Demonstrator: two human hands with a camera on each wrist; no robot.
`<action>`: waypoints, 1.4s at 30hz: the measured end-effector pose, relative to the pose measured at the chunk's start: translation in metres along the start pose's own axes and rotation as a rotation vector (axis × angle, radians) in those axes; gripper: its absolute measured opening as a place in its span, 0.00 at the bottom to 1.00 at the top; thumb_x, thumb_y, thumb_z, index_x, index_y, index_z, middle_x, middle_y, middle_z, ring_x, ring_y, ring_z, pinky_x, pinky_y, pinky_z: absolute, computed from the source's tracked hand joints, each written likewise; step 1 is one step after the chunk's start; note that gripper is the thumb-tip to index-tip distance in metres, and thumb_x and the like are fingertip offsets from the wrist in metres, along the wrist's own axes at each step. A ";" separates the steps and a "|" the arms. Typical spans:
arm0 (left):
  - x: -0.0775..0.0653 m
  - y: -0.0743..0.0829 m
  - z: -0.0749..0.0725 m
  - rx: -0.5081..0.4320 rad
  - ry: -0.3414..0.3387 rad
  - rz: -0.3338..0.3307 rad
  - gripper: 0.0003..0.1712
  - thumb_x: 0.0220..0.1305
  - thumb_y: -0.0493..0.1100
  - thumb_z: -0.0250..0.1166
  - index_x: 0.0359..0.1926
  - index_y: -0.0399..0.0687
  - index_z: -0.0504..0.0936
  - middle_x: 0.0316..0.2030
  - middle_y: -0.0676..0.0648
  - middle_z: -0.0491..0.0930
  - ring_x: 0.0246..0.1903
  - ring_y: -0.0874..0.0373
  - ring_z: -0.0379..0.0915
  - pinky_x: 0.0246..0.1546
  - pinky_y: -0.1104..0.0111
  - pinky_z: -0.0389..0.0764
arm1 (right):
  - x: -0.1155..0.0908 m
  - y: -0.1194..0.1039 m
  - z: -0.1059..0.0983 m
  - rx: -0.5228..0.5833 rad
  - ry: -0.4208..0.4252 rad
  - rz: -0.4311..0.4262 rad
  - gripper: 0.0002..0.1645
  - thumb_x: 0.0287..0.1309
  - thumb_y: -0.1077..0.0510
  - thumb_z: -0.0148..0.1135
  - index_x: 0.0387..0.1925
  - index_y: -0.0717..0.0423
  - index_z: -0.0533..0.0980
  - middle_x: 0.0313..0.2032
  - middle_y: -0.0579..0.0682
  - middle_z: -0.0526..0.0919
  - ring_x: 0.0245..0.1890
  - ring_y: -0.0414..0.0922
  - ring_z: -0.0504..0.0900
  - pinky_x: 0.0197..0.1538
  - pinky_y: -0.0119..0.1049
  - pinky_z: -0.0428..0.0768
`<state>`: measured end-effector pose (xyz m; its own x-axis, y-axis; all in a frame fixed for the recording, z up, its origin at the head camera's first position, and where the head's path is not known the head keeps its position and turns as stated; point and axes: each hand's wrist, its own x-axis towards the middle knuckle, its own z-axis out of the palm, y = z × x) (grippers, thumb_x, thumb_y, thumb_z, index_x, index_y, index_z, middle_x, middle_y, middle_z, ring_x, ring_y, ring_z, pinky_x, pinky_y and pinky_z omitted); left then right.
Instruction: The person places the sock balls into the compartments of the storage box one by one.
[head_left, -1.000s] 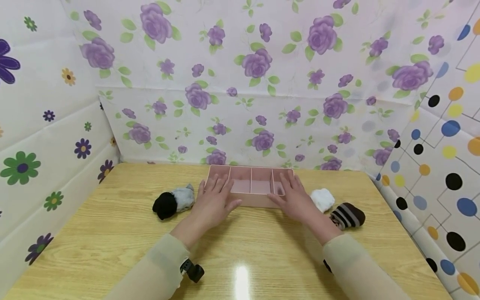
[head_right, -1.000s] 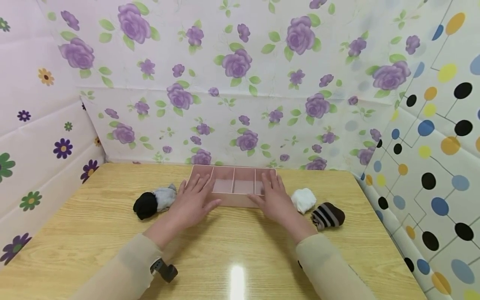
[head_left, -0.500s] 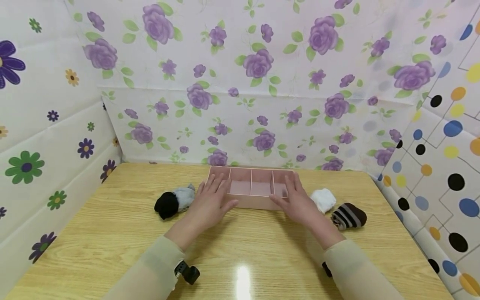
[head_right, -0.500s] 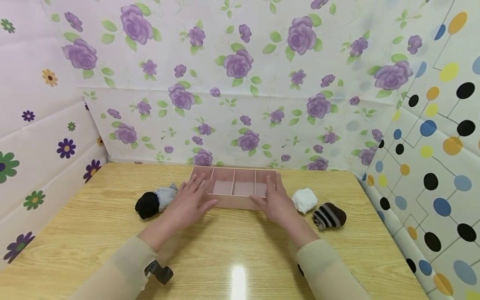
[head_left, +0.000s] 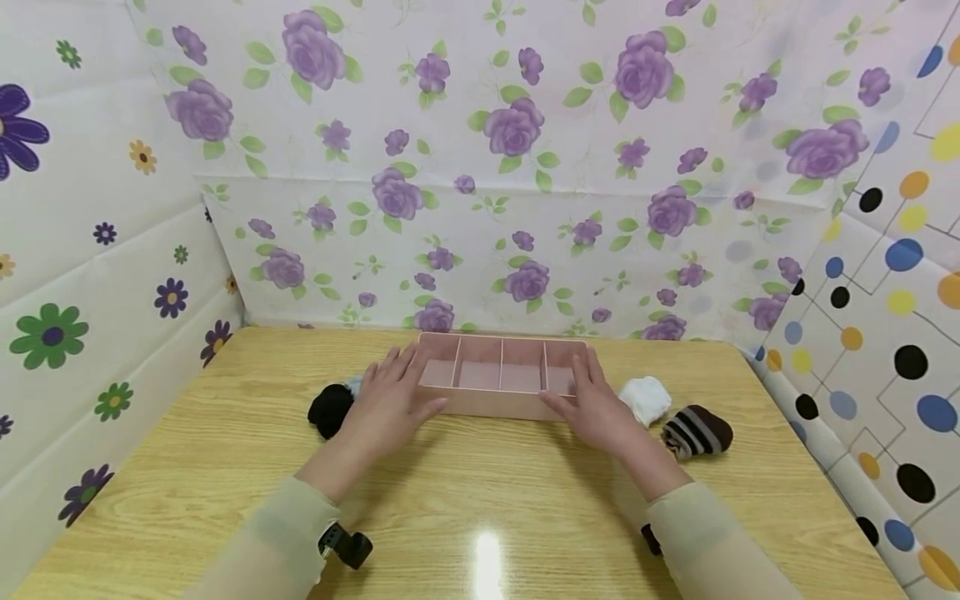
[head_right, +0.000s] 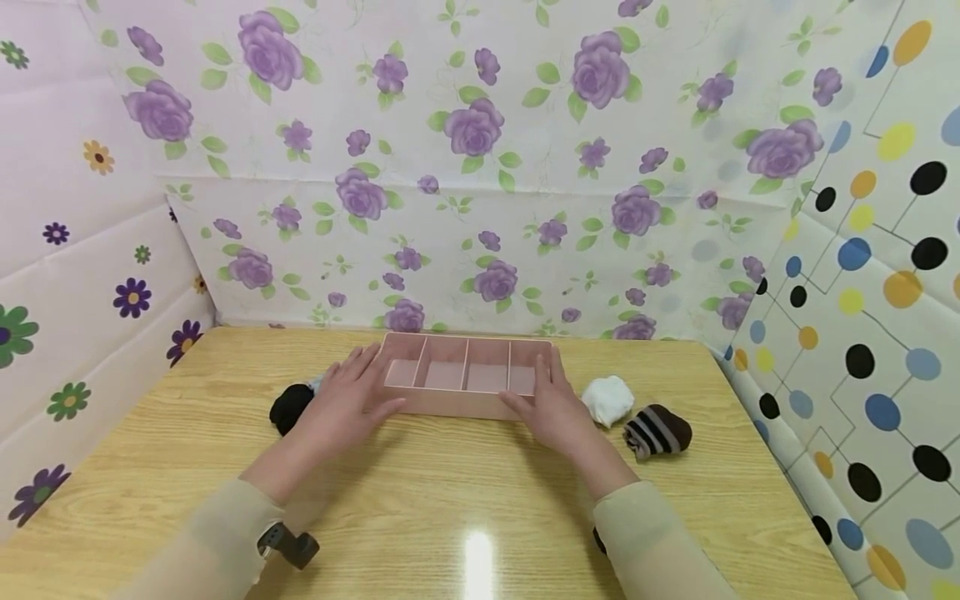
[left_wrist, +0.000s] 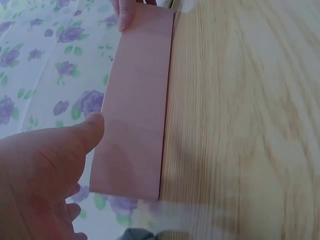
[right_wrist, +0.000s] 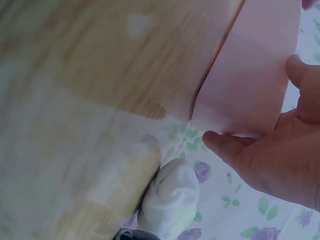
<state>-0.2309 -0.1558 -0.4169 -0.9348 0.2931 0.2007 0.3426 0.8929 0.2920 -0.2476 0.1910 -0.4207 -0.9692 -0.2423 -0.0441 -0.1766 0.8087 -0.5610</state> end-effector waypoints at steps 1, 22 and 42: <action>-0.001 -0.003 -0.002 0.003 0.004 -0.006 0.52 0.81 0.63 0.66 0.90 0.45 0.53 0.87 0.36 0.51 0.86 0.34 0.40 0.82 0.36 0.43 | 0.000 0.000 0.000 -0.001 0.000 -0.001 0.65 0.81 0.27 0.54 0.89 0.65 0.34 0.86 0.64 0.21 0.81 0.74 0.57 0.59 0.65 0.80; -0.038 -0.059 -0.031 -0.019 0.031 -0.064 0.56 0.74 0.56 0.76 0.87 0.35 0.56 0.84 0.28 0.54 0.83 0.26 0.46 0.77 0.27 0.48 | -0.002 -0.003 -0.003 0.004 -0.012 0.012 0.65 0.81 0.28 0.55 0.89 0.64 0.34 0.87 0.62 0.21 0.76 0.74 0.67 0.40 0.50 0.83; -0.062 -0.093 -0.036 0.001 0.010 -0.095 0.57 0.70 0.56 0.79 0.82 0.27 0.61 0.76 0.22 0.65 0.74 0.22 0.63 0.70 0.25 0.61 | 0.014 0.020 0.008 -0.010 -0.010 0.002 0.69 0.78 0.22 0.53 0.89 0.60 0.33 0.87 0.59 0.19 0.76 0.73 0.68 0.45 0.54 0.84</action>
<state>-0.2013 -0.2698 -0.4229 -0.9620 0.2041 0.1813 0.2528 0.9167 0.3094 -0.2633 0.1992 -0.4389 -0.9678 -0.2458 -0.0537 -0.1762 0.8144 -0.5528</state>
